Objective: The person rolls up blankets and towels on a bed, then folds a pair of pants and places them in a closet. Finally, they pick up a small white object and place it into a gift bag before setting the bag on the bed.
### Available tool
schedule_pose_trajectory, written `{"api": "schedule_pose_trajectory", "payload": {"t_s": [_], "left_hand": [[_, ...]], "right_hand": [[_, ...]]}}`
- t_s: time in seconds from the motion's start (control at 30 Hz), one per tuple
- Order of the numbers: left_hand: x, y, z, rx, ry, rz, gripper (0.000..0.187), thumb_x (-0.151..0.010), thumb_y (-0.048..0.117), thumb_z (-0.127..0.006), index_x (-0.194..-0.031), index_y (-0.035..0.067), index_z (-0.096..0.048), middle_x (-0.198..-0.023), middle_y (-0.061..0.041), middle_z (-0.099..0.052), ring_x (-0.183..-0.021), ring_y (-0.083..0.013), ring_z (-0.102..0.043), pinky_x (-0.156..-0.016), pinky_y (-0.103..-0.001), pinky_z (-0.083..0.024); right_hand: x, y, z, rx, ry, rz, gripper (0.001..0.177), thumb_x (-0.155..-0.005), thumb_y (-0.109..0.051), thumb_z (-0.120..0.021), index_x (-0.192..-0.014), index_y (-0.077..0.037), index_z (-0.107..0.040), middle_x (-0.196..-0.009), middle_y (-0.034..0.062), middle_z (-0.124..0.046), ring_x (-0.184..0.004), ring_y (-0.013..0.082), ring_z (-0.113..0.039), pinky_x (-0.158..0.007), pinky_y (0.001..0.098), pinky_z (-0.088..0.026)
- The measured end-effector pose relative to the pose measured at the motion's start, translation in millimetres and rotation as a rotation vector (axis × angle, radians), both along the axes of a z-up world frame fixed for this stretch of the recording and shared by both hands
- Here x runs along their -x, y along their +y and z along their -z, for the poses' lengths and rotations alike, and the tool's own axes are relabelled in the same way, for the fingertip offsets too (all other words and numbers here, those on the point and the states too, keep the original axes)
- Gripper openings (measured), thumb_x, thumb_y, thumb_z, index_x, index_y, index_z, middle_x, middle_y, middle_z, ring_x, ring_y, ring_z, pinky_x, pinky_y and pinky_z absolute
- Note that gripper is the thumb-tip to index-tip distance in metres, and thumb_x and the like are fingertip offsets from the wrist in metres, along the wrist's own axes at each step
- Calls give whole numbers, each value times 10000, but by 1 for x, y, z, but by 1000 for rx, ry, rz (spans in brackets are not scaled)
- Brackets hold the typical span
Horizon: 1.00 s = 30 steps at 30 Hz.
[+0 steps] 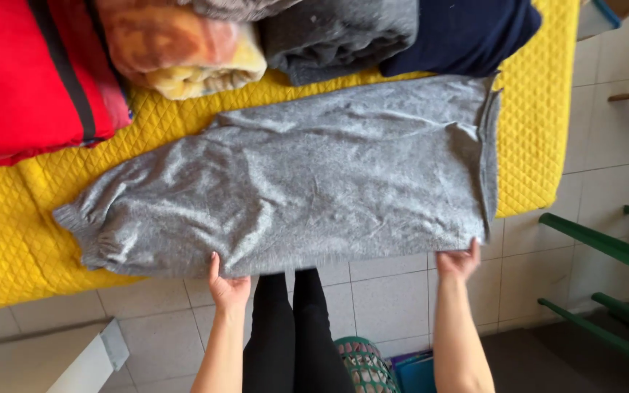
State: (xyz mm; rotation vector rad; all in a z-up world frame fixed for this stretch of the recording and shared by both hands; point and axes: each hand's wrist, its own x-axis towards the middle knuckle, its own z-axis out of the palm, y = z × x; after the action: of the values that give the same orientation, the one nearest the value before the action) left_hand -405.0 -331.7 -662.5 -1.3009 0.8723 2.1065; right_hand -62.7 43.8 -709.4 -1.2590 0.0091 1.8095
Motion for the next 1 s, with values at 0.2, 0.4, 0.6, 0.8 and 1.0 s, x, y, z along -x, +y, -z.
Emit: {"api": "schedule_pose_trajectory", "payload": {"t_s": [0.2, 0.4, 0.6, 0.8, 1.0], "left_hand": [[-18, -16, 10, 424, -30, 150, 479, -843, 389, -592, -1261, 181, -485, -1228, -1, -544, -1097, -212, -537, -961, -448, -395], [-29, -39, 52, 746, -31, 254, 542, -880, 430, -587, -1266, 58, -512, -1295, -107, -547, -1157, -279, -552, -934, -411, -481], [-22, -21, 55, 764, -177, 221, 568, -958, 494, -445, -1416, 184, -317, -1443, -53, -342, -1225, -265, -427, -999, -386, -396], [-33, -22, 71, 740, -175, 85, 542, -964, 477, -352, -1435, 210, -321, -1453, -54, -365, -1262, -265, -467, -997, -377, -420], [-16, -10, 29, 778, -170, 19, 553, -935, 495, -266, -1377, 189, -397, -1413, -59, -467, -1218, -259, -547, -937, -390, -470]], "right_hand": [[-62, 32, -33, -56, -325, -194, 397, -959, -318, -565, -1307, -130, -528, -1329, 47, -561, -1231, 251, -516, -1018, 464, -425], [-49, 43, -44, -62, -1020, -538, 226, -960, -252, -569, -1120, -97, -531, -1004, 15, -579, -877, 164, -556, -642, 365, -513], [-57, 50, -51, -306, -973, -559, 130, -973, -135, -508, -1102, -134, -524, -939, 1, -513, -792, 108, -474, -609, 271, -423], [-73, 48, -58, -155, -597, -422, 135, -911, -128, -453, -1020, -170, -520, -931, -22, -525, -805, 101, -533, -632, 279, -507], [-101, 48, -22, -310, -963, -545, 98, -947, -110, -537, -1023, -48, -534, -1090, 41, -659, -868, 154, -593, -754, 321, -493]]}}
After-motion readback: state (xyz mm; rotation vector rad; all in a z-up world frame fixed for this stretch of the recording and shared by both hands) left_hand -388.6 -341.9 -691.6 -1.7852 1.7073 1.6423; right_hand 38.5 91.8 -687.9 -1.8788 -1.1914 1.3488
